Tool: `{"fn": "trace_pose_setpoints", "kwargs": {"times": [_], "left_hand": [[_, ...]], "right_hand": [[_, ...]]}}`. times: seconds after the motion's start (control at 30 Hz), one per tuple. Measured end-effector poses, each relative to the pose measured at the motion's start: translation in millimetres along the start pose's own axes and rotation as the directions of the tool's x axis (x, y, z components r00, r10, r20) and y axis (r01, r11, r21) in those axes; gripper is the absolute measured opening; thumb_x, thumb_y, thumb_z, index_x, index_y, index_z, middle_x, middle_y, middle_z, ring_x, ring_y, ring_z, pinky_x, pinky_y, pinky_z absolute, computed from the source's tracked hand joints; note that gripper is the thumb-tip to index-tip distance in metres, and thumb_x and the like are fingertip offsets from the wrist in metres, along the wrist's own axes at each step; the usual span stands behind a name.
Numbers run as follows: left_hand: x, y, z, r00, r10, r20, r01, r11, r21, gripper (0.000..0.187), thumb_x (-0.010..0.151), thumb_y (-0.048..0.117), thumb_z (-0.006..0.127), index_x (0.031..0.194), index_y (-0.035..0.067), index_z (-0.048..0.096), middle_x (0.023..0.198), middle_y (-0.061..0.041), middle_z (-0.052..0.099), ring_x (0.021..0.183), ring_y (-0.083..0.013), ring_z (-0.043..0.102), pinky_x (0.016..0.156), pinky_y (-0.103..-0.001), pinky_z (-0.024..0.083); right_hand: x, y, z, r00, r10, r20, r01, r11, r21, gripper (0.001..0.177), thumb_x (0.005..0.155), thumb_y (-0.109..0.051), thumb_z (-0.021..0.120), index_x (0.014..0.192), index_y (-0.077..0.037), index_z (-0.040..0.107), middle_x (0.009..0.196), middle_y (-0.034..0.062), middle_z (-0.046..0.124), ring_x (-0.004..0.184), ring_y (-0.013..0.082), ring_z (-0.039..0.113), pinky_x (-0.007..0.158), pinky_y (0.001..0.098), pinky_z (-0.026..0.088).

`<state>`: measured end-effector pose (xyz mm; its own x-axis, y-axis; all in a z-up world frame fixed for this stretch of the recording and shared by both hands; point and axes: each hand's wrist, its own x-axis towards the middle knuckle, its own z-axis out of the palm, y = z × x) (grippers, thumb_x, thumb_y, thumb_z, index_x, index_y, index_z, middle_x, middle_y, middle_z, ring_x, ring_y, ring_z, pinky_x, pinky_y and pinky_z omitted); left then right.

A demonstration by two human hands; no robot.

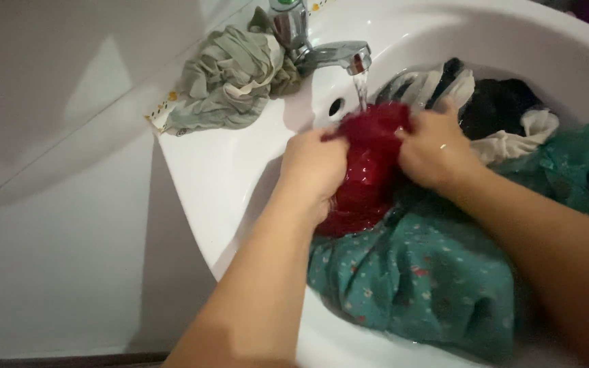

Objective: Hand washing various pieces of clothing in a bathroom sink under running water.

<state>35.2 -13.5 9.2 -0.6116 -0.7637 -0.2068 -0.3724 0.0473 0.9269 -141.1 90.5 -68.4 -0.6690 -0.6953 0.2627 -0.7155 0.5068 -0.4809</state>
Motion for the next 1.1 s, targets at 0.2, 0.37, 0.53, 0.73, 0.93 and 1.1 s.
{"fn": "trace_pose_setpoints", "kwargs": {"times": [0.2, 0.37, 0.53, 0.73, 0.93, 1.1], "left_hand": [[-13, 42, 24, 0.975, 0.149, -0.164, -0.185, 0.954, -0.236, 0.037, 0.084, 0.032, 0.071, 0.080, -0.005, 0.074, 0.076, -0.018, 0.071, 0.070, -0.0218, 0.059, 0.066, -0.040, 0.051], [-6, 25, 67, 0.838, 0.450, -0.307, -0.459, 0.887, 0.049, 0.035, 0.088, 0.036, 0.070, 0.098, 0.004, 0.080, 0.106, -0.026, 0.071, 0.099, -0.0338, 0.067, 0.094, -0.041, 0.053], [-18, 14, 78, 0.951, 0.273, 0.144, -0.273, 0.524, 0.807, 0.088, 0.087, 0.050, 0.061, 0.159, 0.020, 0.019, 0.166, -0.018, -0.006, 0.152, -0.0427, -0.008, 0.111, -0.076, -0.003], [-26, 27, 66, 0.949, -0.083, 0.304, -0.268, 0.298, 0.916, 0.091, 0.087, 0.059, 0.055, 0.161, 0.032, 0.010, 0.168, -0.010, -0.020, 0.153, -0.0366, -0.027, 0.110, -0.083, -0.009], [20, -39, 86, 0.886, 0.078, 0.457, -0.424, -0.266, 0.866, 0.071, 0.100, 0.042, 0.050, 0.161, 0.013, 0.028, 0.166, -0.016, 0.018, 0.160, -0.0481, 0.003, 0.126, -0.072, 0.006], [19, -19, 68, 0.934, 0.357, 0.032, -0.309, 0.757, 0.576, 0.043, 0.089, 0.012, 0.056, 0.131, 0.001, 0.056, 0.137, -0.028, 0.055, 0.115, -0.0477, 0.061, 0.097, -0.054, 0.052]], "right_hand": [[-1, -33, -49, 0.981, 0.151, 0.118, -0.186, 0.593, 0.783, 0.040, 0.103, -0.029, 0.050, 0.128, -0.004, 0.068, 0.121, 0.0209, 0.072, 0.114, 0.0344, 0.069, 0.103, 0.0463, 0.055], [-8, -51, -74, 0.994, 0.074, 0.078, -0.070, -0.094, 0.993, 0.043, 0.103, -0.029, 0.043, 0.132, -0.006, 0.066, 0.122, 0.0147, 0.074, 0.112, 0.0282, 0.070, 0.103, 0.0398, 0.056], [-7, -42, -55, 0.905, -0.367, -0.214, 0.404, 0.899, 0.171, 0.070, 0.087, -0.043, 0.049, 0.151, -0.013, 0.052, 0.144, 0.0194, 0.058, 0.133, 0.0421, 0.055, 0.116, 0.0512, 0.043], [-11, -29, -18, 0.987, -0.154, 0.049, 0.161, 0.953, -0.257, 0.076, 0.083, -0.050, 0.048, 0.156, -0.036, 0.033, 0.167, 0.0109, 0.012, 0.153, 0.0386, -0.005, 0.106, 0.0771, -0.014], [1, -6, -3, 0.979, -0.167, 0.118, 0.195, 0.937, -0.289, 0.073, 0.087, -0.046, 0.043, 0.158, -0.030, 0.031, 0.165, 0.0124, 0.019, 0.153, 0.0364, 0.006, 0.107, 0.0768, -0.007], [12, 9, -7, 0.983, -0.140, 0.117, 0.154, 0.980, -0.123, 0.054, 0.095, -0.036, 0.033, 0.144, -0.023, 0.052, 0.158, 0.0138, 0.040, 0.153, 0.0323, 0.021, 0.116, 0.0735, -0.005]]}}
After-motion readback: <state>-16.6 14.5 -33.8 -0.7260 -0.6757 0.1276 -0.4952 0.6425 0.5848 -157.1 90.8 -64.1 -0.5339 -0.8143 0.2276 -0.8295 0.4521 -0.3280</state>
